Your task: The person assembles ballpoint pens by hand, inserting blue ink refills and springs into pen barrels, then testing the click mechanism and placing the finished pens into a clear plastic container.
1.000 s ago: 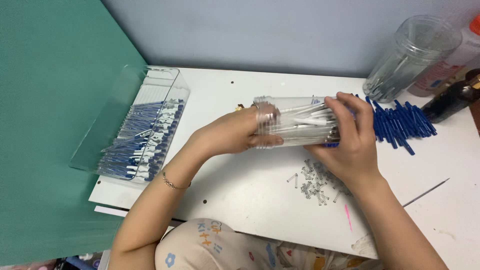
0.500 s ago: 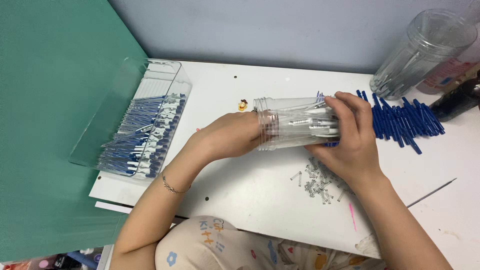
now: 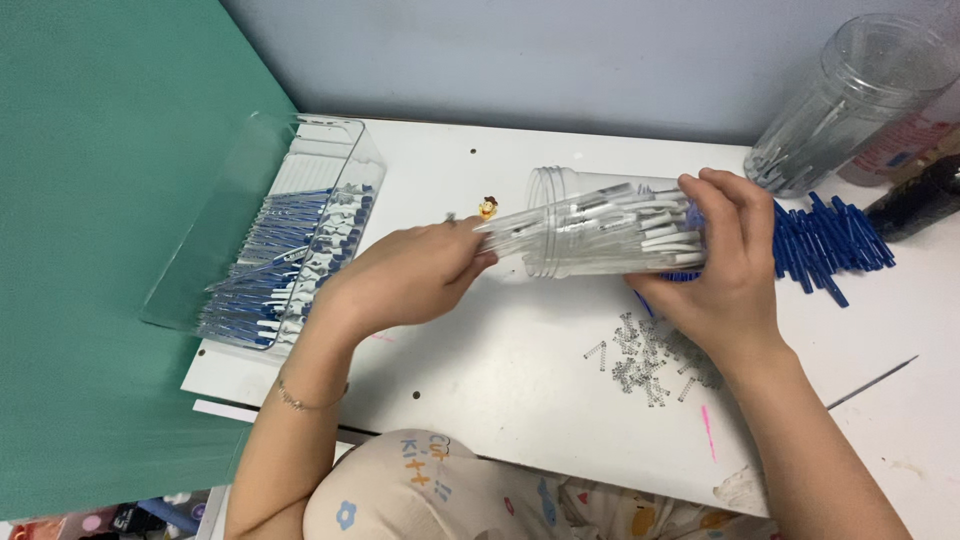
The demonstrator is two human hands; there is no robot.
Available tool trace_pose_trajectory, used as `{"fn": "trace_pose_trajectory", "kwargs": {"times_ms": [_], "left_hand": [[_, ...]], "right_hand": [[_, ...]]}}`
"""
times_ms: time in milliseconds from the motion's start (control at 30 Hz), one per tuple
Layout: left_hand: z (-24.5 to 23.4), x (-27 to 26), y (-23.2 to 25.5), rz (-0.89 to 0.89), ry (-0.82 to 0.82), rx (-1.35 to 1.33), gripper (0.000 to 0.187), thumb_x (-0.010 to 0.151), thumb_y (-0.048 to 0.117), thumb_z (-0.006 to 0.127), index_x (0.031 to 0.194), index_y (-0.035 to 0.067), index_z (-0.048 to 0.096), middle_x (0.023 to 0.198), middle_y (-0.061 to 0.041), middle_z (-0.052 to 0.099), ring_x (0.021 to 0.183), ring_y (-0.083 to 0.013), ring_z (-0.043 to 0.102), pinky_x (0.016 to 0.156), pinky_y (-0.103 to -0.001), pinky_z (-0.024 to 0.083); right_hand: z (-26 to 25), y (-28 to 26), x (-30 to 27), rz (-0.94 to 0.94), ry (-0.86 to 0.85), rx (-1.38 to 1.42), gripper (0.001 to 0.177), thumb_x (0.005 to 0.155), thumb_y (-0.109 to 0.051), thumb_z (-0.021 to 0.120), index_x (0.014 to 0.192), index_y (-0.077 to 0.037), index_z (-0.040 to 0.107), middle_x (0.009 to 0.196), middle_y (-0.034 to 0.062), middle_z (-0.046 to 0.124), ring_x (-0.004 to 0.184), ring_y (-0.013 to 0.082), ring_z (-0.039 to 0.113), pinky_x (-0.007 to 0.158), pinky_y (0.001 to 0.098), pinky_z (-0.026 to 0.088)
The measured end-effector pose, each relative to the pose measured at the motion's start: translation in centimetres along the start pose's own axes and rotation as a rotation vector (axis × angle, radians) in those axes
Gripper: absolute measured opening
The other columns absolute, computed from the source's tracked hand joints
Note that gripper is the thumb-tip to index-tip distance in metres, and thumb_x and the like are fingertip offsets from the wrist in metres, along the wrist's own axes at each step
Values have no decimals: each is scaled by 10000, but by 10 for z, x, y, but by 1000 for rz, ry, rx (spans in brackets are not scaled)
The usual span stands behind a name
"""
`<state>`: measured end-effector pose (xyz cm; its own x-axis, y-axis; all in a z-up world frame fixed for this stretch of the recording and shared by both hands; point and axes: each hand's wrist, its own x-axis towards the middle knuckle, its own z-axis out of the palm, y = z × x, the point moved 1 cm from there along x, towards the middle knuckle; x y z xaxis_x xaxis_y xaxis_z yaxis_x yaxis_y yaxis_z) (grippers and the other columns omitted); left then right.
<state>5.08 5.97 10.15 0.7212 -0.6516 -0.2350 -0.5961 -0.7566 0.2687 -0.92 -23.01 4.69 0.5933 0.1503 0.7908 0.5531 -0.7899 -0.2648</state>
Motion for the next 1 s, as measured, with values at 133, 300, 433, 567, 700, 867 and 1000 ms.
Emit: {"fn": "trace_pose_trajectory", "kwargs": {"times_ms": [133, 300, 433, 567, 700, 867, 1000], "left_hand": [[8, -32, -10, -129, -29, -77, 303, 1101, 350, 361, 935, 109, 440, 903, -114, 608, 765, -353, 550, 666, -492, 403], [44, -55, -33, -122, 152, -240, 295, 1106, 306, 395, 898, 100, 425, 790, -107, 575, 721, -333, 560, 740, -439, 434], [69, -53, -37, -325, 87, -81, 314, 1084, 380, 389, 1054, 76, 461, 987, -206, 677, 842, -505, 659, 632, -624, 442], [119, -40, -58, -445, 203, 242, 168, 992, 208, 416, 1046, 82, 513, 906, -109, 678, 689, -402, 695, 513, -549, 504], [142, -30, -53, -458, 492, 536, 469, 943, 470, 534, 1191, 81, 615, 891, -45, 704, 861, -264, 671, 574, -460, 509], [140, -26, -40, -534, 464, 724, 472, 947, 617, 485, 1003, 162, 596, 850, -11, 622, 698, -215, 600, 538, -387, 424], [134, -30, -32, -536, 472, 754, 655, 932, 766, 392, 1011, 148, 594, 907, -30, 620, 730, -230, 565, 583, -390, 409]], "right_hand": [[1, 10, -4, 13, -21, -11, 723, 786, -97, 874, 1383, 108, 522, 1351, 299, 467, 1275, 456, 506, 1132, 543, 440], [-1, 22, -3, 86, -31, -38, 761, 758, -53, 890, 1393, 121, 509, 1358, 297, 436, 1301, 465, 478, 1109, 546, 434], [0, 26, -2, 69, 13, -42, 807, 744, -88, 940, 1397, 103, 506, 1328, 302, 480, 1261, 459, 493, 1071, 506, 453], [-4, 24, -1, 154, 49, -71, 825, 780, -118, 973, 1402, 103, 477, 1338, 263, 447, 1245, 432, 490, 1023, 498, 454], [-12, 23, -1, 115, 108, -34, 838, 819, -50, 999, 1426, 133, 451, 1350, 286, 448, 1219, 435, 483, 967, 482, 431], [-39, 18, 3, 189, 190, 143, 805, 884, 47, 933, 1451, 110, 364, 1426, 298, 429, 1329, 411, 470, 1146, 468, 393], [-74, 51, -47, 532, 95, -33, 540, 1097, -40, 846, 1513, 165, 569, 1453, 354, 598, 1316, 412, 573, 1067, 483, 448]]}}
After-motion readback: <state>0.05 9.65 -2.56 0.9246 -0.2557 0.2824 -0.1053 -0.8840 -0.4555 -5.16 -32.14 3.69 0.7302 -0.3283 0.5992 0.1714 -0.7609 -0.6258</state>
